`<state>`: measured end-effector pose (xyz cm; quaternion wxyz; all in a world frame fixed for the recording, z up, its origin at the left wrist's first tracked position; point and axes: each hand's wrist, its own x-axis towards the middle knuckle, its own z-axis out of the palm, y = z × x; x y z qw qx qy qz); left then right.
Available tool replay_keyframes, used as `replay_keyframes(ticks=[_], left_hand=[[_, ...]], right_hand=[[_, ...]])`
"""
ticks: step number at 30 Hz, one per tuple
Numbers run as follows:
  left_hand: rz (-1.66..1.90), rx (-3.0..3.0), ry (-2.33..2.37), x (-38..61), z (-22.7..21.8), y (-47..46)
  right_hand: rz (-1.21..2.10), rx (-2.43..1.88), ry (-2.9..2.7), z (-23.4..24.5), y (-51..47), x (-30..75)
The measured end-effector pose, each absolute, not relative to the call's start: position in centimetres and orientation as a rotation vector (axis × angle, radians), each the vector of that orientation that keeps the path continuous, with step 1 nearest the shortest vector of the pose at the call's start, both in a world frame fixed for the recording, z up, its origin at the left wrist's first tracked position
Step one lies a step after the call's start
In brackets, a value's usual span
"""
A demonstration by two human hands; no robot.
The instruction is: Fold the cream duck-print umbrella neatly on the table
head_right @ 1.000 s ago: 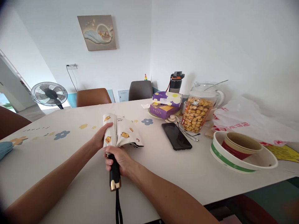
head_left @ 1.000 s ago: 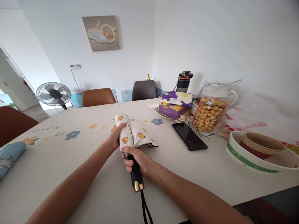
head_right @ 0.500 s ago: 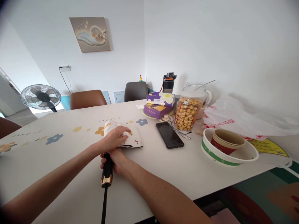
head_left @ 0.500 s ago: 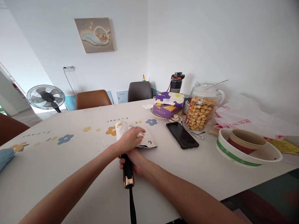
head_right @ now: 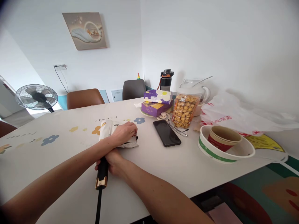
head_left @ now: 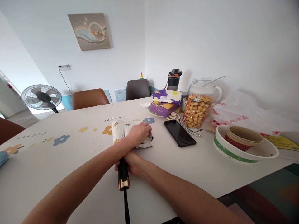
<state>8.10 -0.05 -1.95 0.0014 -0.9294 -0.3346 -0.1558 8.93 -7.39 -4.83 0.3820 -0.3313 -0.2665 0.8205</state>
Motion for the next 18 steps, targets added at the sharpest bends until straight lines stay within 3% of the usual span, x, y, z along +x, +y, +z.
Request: replay_keyframes(ticks=[5, 11, 18], left_hand=[[-1.267, -2.733, -1.333, 6.5, -0.8, -0.7], [-1.932, -2.544, -1.455, 1.2, 1.1, -1.2], [-2.219, -2.252, -1.721, -4.2, -0.2, -2.4]], right_hand=[[2.112, -0.900, -0.654, -4.4, -7.5, 8.9], [2.154, -0.919, -0.538, -4.9, -7.3, 9.0], [2.120, -0.909, -0.580, -4.7, -7.5, 9.2]])
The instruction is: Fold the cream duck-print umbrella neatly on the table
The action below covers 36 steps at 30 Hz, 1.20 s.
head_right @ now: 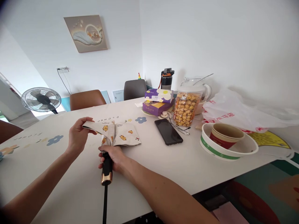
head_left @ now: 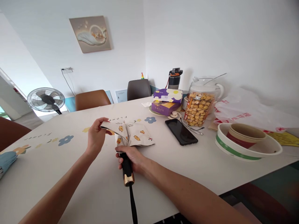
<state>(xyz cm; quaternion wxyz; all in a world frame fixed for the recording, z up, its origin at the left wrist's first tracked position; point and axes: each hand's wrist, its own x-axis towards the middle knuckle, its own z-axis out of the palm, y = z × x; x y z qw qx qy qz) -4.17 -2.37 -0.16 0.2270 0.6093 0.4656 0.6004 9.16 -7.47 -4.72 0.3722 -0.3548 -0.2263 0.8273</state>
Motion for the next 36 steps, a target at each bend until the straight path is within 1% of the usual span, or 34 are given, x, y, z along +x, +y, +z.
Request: replay_keyframes(ticks=[3, 9, 20, 27, 31, 36], left_hand=[[1.708, 1.608, 1.309, -5.3, -0.5, -2.1], [1.808, 1.604, 1.240, -6.7, 0.2, -1.5], [1.841, 1.531, 1.184, -6.7, 0.7, -1.9], [1.844, 1.762, 1.302, -7.5, 1.2, -2.3], [1.770, 1.898, 1.359, -8.7, 1.8, -2.3], [1.452, 1.705, 1.294, -9.9, 2.1, -1.4]], right_hand=[[2.112, -0.914, -0.600, -4.7, -7.5, 9.3], [2.103, -0.920, -0.623, -4.6, -7.5, 9.6], [2.113, -0.823, -0.572, -4.1, -7.2, 10.8], [2.005, -1.035, -0.576, -3.8, -6.8, 10.7], [1.922, -1.105, -0.615, -3.5, -6.8, 10.7], [1.863, -1.197, -0.672, -3.6, -6.9, 11.0]])
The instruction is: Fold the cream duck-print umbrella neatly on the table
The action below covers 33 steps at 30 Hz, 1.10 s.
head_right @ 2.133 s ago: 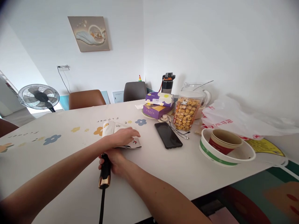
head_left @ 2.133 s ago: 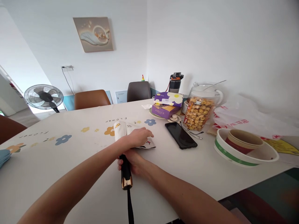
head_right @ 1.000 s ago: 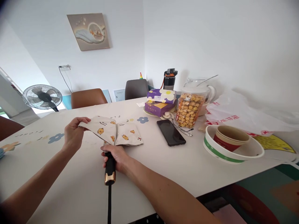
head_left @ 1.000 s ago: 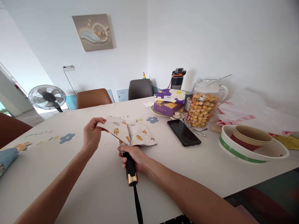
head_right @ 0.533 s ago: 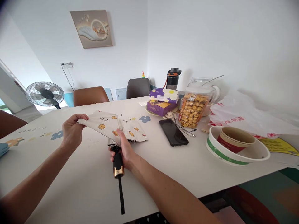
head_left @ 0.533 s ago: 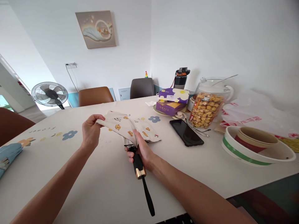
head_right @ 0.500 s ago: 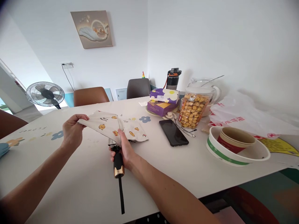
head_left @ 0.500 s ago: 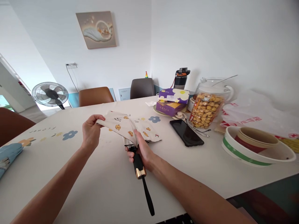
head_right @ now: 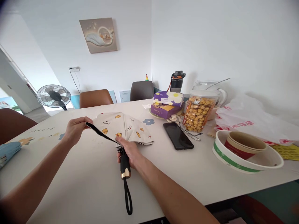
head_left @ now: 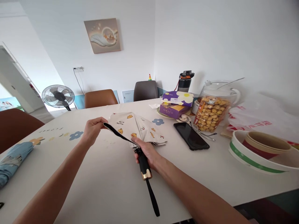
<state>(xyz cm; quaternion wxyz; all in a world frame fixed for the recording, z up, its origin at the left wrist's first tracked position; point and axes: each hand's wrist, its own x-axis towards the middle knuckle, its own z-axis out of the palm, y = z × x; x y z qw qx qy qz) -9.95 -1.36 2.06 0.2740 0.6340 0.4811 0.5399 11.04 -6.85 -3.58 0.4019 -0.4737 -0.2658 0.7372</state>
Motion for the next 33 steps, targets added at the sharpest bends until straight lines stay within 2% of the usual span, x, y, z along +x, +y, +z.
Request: replay_keyframes(ticks=[4, 12, 18, 26, 30, 33], left_hand=[[1.249, 1.539, 1.430, -10.9, 1.1, 0.0], [1.295, 1.266, 1.496, -10.7, -1.7, 1.2], [1.129, 1.273, 1.490, -11.4, -2.8, 1.8], [1.375, 1.218, 1.516, -11.6, -3.7, 2.4], [1.313, 1.357, 1.694, -11.9, -4.6, 2.3], [1.428, 1.485, 1.888, -11.2, -4.0, 1.7]], right_hand=[[1.842, -1.211, -0.717, -3.6, -7.0, 11.1], [1.894, -1.216, -0.844, -3.7, -7.2, 10.6], [2.032, -1.115, -0.934, -3.8, -7.7, 10.4], [1.906, -1.156, -0.900, -3.9, -7.5, 10.0], [1.904, -1.165, -0.908, -3.8, -7.5, 10.0], [1.828, -1.230, -0.891, -3.8, -7.5, 10.0]])
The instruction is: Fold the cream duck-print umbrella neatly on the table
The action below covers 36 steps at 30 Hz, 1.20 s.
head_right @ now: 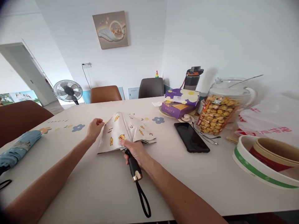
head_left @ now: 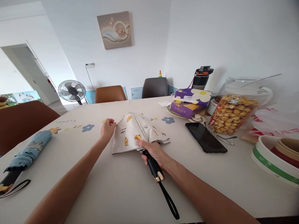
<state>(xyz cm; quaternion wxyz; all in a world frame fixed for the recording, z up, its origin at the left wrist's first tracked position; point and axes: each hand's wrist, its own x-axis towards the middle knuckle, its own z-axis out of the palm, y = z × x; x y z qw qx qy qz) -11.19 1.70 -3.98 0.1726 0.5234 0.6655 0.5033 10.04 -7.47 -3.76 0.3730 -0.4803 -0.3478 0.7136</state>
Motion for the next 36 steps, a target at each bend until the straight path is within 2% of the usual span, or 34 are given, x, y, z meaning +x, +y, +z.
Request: replay_keyframes(ticks=[4, 8, 12, 15, 24, 36], left_hand=[[1.637, 1.680, 1.685, -7.4, -2.5, -0.7], [1.384, 1.679, 1.431, -2.8, -2.4, -3.4], [1.282, 1.625, 1.484, -1.5, -2.6, -4.3], [1.304, 1.430, 1.512, -2.0, -2.5, -4.0], [1.196, 0.740, 0.917, -3.0, -1.5, -3.7], [1.169, 0.647, 0.797, -3.8, -0.1, -3.6]], right_hand=[[1.666, -1.284, -0.913, -4.0, -7.3, 10.0], [1.579, -1.257, -1.033, -4.3, -7.5, 9.9], [1.565, -1.208, -1.156, -4.2, -8.2, 9.6], [1.612, -1.179, -1.198, -4.1, -8.8, 9.3], [1.844, -0.994, -1.180, -3.3, -9.4, 9.6], [2.067, -0.643, -1.009, -3.0, -9.7, 8.8]])
